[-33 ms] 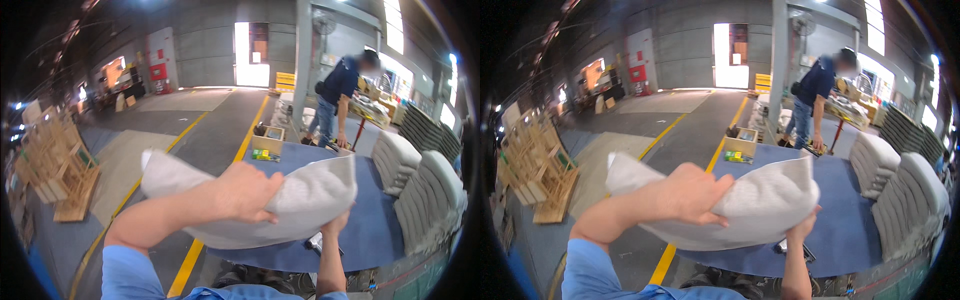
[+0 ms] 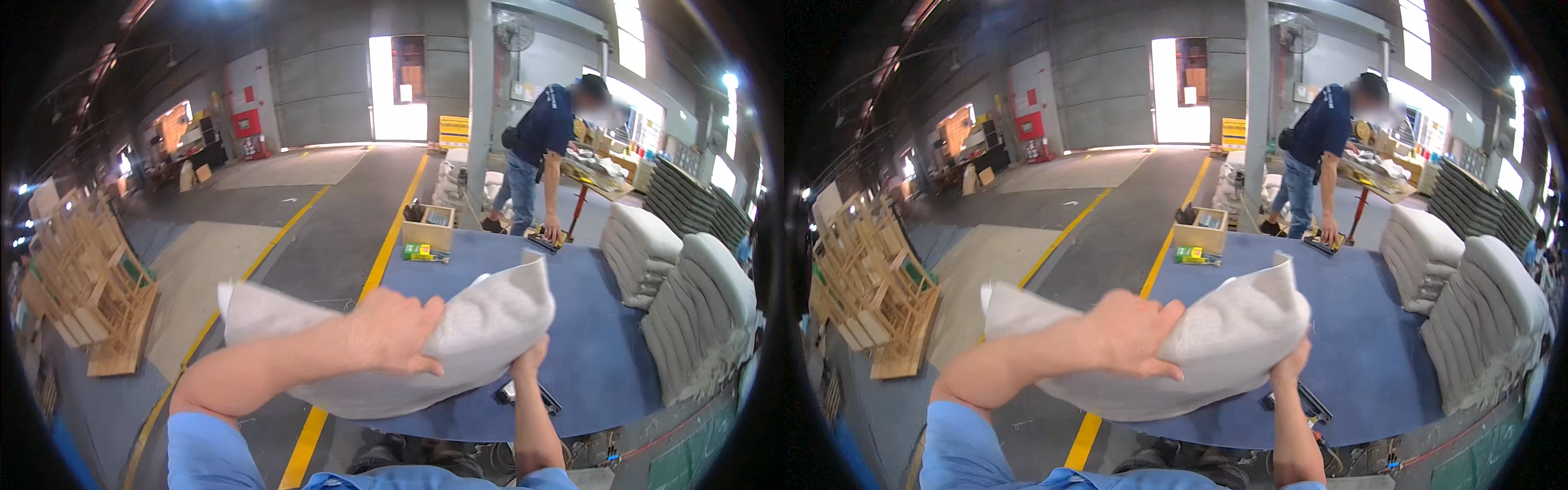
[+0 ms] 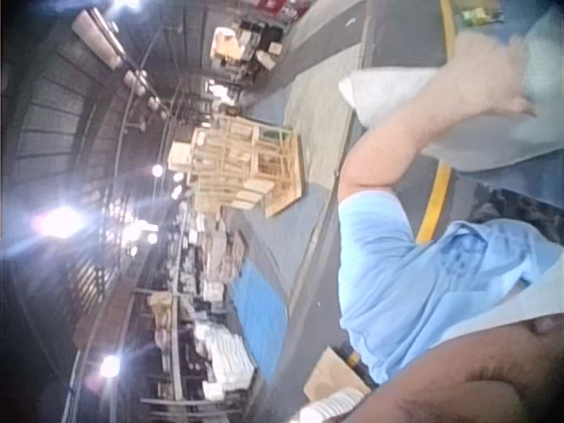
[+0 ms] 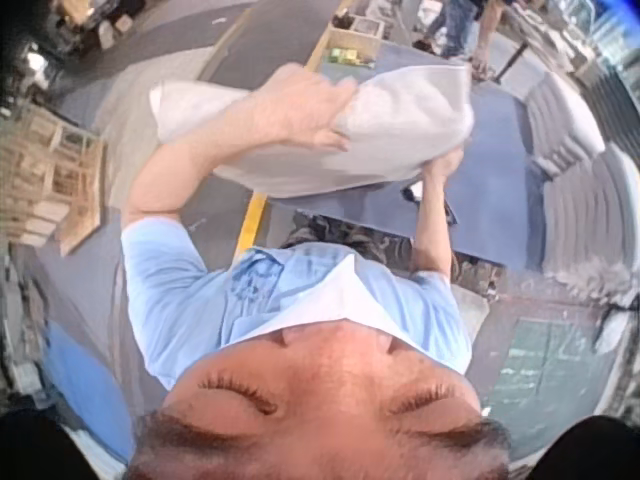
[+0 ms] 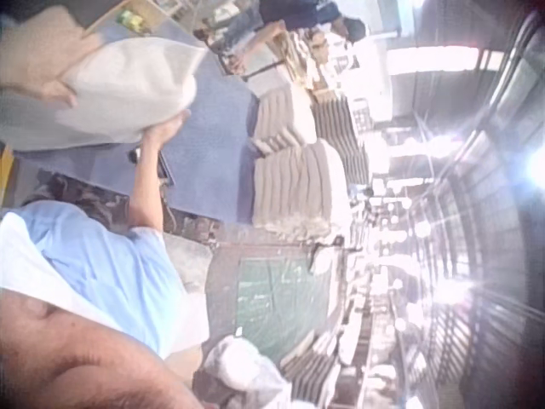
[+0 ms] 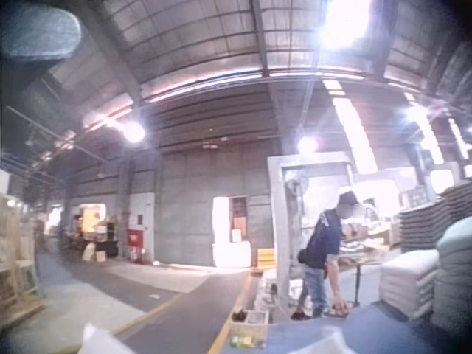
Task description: The person places a white fabric cover over a black foam cushion, folds the edges, and uses a staple gun to secure the fabric. The person repeats this process for multiple cushions, stacking the finished pillows on a nearby table.
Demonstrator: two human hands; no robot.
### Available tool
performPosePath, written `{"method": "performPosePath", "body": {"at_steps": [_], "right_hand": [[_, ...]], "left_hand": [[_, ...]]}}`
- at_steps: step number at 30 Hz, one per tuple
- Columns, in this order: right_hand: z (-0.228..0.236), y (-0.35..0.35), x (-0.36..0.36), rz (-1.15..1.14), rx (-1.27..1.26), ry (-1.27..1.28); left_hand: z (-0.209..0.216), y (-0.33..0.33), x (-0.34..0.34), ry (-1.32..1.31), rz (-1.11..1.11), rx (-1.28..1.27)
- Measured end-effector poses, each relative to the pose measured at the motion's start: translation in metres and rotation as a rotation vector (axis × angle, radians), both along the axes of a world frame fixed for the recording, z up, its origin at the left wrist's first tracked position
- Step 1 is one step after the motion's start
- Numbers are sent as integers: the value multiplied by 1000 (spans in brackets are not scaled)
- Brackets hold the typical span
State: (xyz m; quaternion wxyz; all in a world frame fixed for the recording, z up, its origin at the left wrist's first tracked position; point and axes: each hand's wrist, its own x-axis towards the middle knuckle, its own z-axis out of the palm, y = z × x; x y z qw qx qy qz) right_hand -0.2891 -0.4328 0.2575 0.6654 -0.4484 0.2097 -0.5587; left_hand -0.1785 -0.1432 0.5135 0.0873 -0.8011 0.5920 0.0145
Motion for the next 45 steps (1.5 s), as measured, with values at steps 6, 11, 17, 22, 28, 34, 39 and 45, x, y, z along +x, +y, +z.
{"method": "performPosePath", "body": {"at_steps": [6, 11, 17, 22, 28, 34, 39, 45], "right_hand": [[-24, 19, 8, 129, 0, 107], [23, 26, -23, -143, -273, 198], [120, 64, -66, -238, -583, 109], [225, 104, -83, 205, -844, 405], [299, 99, -39, 573, -1013, 884], [311, 99, -28, 666, -1314, 1346], [271, 115, -60, 422, -1476, 1205], [189, 143, -84, -20, -1430, 621]], "left_hand": [[-29, 3, 38, 888, 230, -326], [-34, -1, 42, 918, 227, -348], [-25, -2, 31, 916, 286, -532], [-21, -3, 31, 1192, 260, -716], [-34, -1, 28, 1368, 142, -898], [-38, 10, 12, 1379, 156, -907], [-37, 18, -2, 1429, 154, -876], [-35, 31, -4, 1694, 159, -665]]}}
